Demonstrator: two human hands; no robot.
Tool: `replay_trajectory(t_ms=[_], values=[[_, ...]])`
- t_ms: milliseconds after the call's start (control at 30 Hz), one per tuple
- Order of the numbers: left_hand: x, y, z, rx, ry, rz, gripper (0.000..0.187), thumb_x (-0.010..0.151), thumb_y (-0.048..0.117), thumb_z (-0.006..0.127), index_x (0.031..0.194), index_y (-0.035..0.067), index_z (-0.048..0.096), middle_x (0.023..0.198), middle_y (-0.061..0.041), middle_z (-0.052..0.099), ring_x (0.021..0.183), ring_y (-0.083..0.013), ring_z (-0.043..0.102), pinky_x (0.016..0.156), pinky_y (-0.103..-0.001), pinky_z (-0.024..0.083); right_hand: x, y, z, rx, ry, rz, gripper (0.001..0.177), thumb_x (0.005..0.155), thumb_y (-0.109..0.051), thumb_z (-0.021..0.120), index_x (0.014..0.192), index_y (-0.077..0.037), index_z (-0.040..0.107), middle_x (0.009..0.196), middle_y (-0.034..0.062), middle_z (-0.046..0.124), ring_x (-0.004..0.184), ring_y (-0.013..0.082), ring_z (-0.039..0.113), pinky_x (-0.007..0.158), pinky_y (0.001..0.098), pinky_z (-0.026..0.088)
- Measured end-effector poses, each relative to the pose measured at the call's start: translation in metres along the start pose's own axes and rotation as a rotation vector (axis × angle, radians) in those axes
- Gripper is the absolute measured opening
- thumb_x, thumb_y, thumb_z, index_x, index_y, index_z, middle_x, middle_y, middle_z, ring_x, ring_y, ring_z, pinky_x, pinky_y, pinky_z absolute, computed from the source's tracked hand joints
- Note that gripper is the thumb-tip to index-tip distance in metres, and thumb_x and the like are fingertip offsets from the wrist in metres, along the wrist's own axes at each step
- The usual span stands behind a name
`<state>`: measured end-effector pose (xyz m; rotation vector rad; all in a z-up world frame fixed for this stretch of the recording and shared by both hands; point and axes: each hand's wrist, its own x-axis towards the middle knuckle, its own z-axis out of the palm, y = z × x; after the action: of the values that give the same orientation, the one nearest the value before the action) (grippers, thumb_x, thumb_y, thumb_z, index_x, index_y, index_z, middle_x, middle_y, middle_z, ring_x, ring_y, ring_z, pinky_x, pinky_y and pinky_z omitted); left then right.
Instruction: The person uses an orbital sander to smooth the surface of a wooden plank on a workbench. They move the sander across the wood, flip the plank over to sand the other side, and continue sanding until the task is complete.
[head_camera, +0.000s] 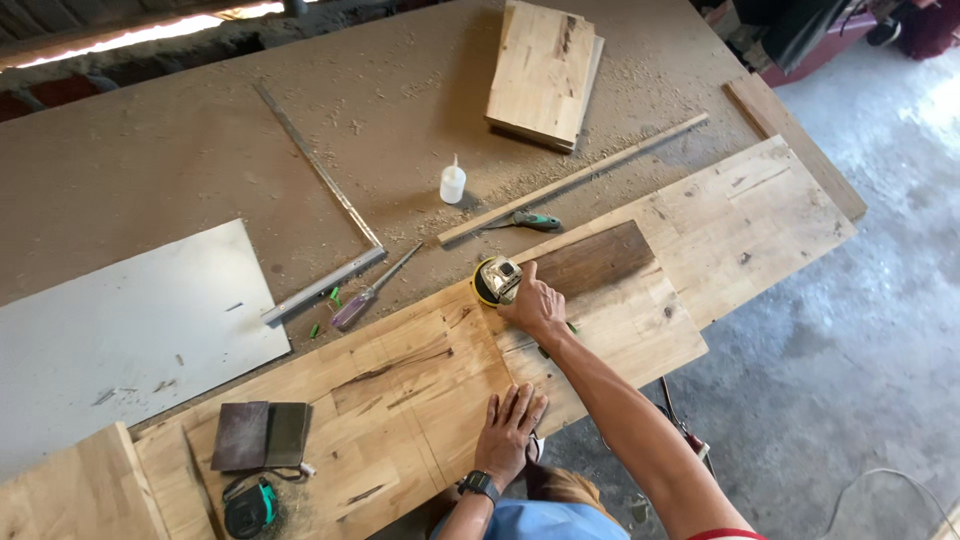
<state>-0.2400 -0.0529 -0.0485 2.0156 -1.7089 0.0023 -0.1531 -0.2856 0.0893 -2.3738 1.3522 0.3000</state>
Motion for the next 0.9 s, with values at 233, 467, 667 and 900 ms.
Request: replay_trajectory(t_ms=[233, 467, 667, 900], values=[[0.004, 0.002, -0.01, -0.007, 0.012, -0.007, 0.067, 0.094, 0.026, 0.06, 0.16, 0.023, 0.043, 0.167, -0.009, 0.036, 0.148, -0.0351, 0.039, 0.119, -0.058, 0.028, 0.018, 0.031, -0.016, 0.064, 0.072, 0.033, 0.087, 0.077, -0.039, 0.089, 0.136, -0.006, 0.034, 0.098, 0.0159, 0.074, 0.081, 0.0291, 0.073, 0.067, 0.042, 0.06], [0.008, 0.002, -0.014, 0.076, -0.023, 0.01, 0.084, 0.083, 0.009, 0.06, 0.162, 0.024, 0.037, 0.169, -0.006, 0.032, 0.154, -0.0326, 0.031, 0.123, -0.055, 0.025, 0.051, 0.084, -0.054, 0.047, 0.063, 0.201, 0.08, 0.075, -0.046, 0.084, 0.127, -0.01, 0.036, 0.105, 0.0194, 0.074, 0.095, 0.04, 0.072, 0.078, 0.0497, 0.054], [0.013, 0.005, -0.014, 0.151, -0.032, 0.011, 0.092, 0.075, 0.024, 0.075, 0.16, 0.027, 0.04, 0.168, -0.004, 0.034, 0.152, -0.0299, 0.034, 0.123, -0.052, 0.027, 0.084, 0.149, -0.076, 0.091, 0.134, 0.285, 0.09, 0.077, -0.043, 0.088, 0.14, -0.007, 0.034, 0.101, 0.0153, 0.072, 0.089, 0.0327, 0.07, 0.075, 0.048, 0.054], [0.015, 0.006, -0.013, 0.153, -0.045, -0.001, 0.097, 0.072, 0.024, 0.082, 0.159, 0.026, 0.041, 0.166, -0.004, 0.037, 0.151, -0.0296, 0.038, 0.123, -0.052, 0.028, 0.098, 0.2, -0.123, 0.396, 0.14, 0.357, 0.086, 0.081, -0.02, 0.089, 0.144, -0.004, 0.033, 0.108, 0.0209, 0.067, 0.087, 0.0338, 0.067, 0.067, 0.0461, 0.06]])
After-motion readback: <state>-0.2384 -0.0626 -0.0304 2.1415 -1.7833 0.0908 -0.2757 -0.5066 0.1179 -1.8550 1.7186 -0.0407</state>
